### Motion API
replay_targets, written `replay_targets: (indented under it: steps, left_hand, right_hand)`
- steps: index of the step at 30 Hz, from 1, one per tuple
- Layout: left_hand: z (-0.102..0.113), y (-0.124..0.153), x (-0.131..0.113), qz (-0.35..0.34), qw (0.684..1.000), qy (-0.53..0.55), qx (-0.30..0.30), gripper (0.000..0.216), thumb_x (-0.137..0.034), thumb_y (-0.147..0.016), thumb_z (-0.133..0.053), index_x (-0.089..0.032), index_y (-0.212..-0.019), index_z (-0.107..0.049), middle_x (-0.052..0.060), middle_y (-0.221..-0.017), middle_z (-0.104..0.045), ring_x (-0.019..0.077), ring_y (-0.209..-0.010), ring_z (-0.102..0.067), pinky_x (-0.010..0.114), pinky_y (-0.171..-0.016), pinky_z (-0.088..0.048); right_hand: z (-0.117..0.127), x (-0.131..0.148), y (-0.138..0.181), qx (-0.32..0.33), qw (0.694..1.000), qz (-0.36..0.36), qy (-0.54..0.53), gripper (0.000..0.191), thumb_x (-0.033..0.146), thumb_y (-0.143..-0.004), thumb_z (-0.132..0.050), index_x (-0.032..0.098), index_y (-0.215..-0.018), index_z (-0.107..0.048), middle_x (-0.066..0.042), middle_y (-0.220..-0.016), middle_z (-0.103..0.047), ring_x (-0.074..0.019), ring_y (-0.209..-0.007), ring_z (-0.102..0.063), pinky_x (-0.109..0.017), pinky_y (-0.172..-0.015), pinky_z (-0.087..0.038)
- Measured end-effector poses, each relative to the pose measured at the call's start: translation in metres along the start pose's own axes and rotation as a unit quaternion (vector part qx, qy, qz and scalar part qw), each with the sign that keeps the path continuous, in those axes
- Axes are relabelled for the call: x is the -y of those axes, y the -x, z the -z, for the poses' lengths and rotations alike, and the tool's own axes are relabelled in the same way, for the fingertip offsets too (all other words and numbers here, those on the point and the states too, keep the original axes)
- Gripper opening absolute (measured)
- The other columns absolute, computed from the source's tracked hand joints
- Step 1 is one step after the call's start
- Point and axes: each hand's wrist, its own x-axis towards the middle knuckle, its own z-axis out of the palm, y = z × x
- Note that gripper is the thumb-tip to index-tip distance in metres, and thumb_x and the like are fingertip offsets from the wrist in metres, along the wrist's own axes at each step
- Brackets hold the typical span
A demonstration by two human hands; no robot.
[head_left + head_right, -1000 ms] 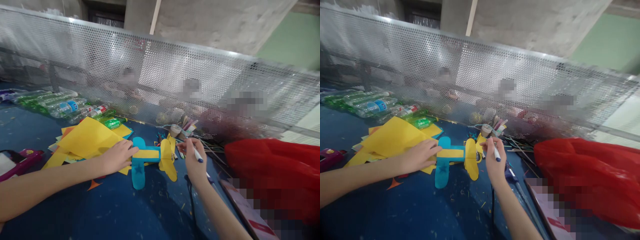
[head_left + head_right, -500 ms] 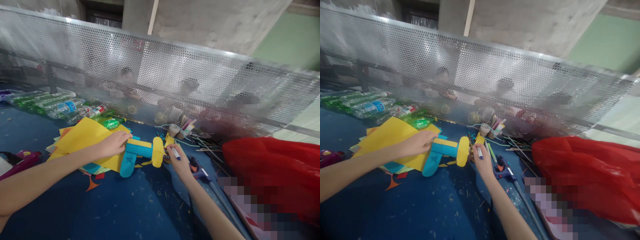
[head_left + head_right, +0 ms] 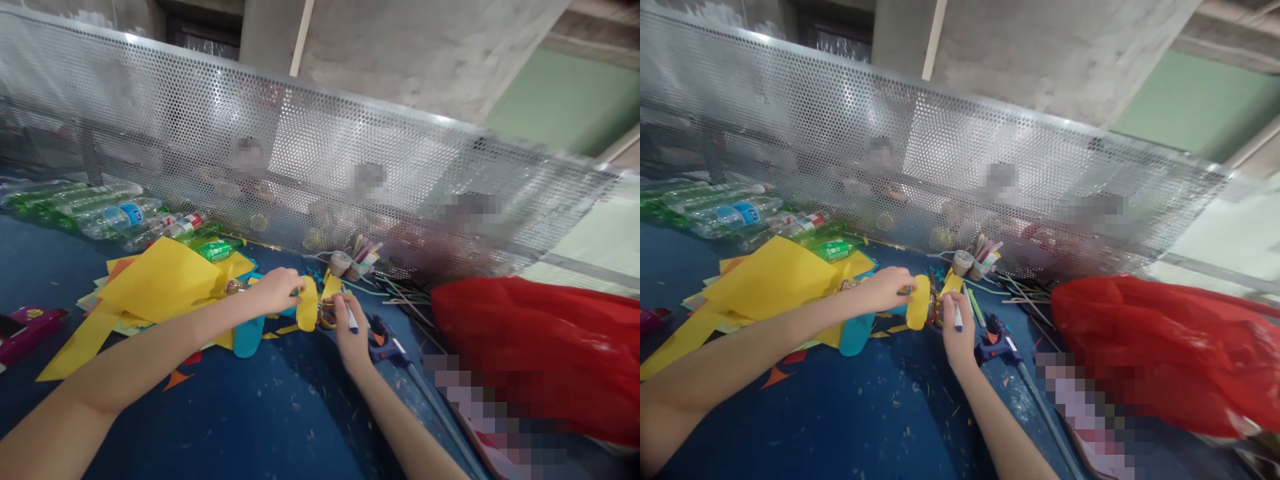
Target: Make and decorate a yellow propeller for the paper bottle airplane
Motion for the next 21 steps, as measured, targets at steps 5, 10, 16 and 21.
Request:
replay_targets:
  steps: [5,10,16,21]
  left_hand:
    - [-0.002,-0.009,0.016,0.006,1.000,0.029,0.004,0.015,-0.028,-0.080,-0.068,-0.019,-0.092,-0.071,0.004,-0.087,-0.065,0.0178,-0.080,-0.061,0.026,-0.071,-0.045]
    - [-0.004,-0.010,0.021,0.009,0.999,0.048,0.002,0.016,-0.029,-0.079,-0.069,-0.018,-0.091,-0.071,0.004,-0.087,-0.065,0.0180,-0.081,-0.061,0.026,-0.072,-0.044]
    - [-0.006,-0.010,0.018,-0.002,0.998,0.064,0.001,0.019,-0.023,-0.078,-0.069,-0.019,-0.096,-0.070,0.003,-0.088,-0.064,0.0176,-0.082,-0.060,0.025,-0.072,-0.043]
    - [-0.006,-0.010,0.018,-0.019,0.998,0.065,0.004,0.012,-0.023,-0.079,-0.069,-0.017,-0.088,-0.070,0.004,-0.086,-0.063,0.0183,-0.082,-0.059,0.026,-0.070,-0.041]
  right_hand:
    - [0.002,0.005,0.003,-0.068,0.993,0.048,-0.080,0.018,0.038,-0.086,-0.052,0.024,-0.097,-0.051,0.005,-0.062,-0.053,-0.0160,-0.057,-0.052,-0.030,-0.060,-0.046]
    - [-0.001,0.010,0.015,0.000,0.994,0.112,0.000,0.017,0.031,-0.085,-0.052,0.022,-0.071,-0.053,0.004,-0.058,-0.050,-0.0144,-0.053,-0.047,-0.027,-0.052,-0.039]
    - [-0.014,0.013,0.018,-0.010,0.996,0.069,0.047,0.023,0.032,-0.081,-0.061,0.023,-0.069,-0.045,0.006,-0.055,-0.047,-0.0115,-0.050,-0.042,-0.024,-0.049,-0.035]
    - [-0.015,0.014,0.016,-0.024,0.996,0.075,0.041,0.028,0.033,-0.082,-0.061,0.023,-0.064,-0.042,0.007,-0.052,-0.045,-0.0105,-0.048,-0.040,-0.023,-0.048,-0.033]
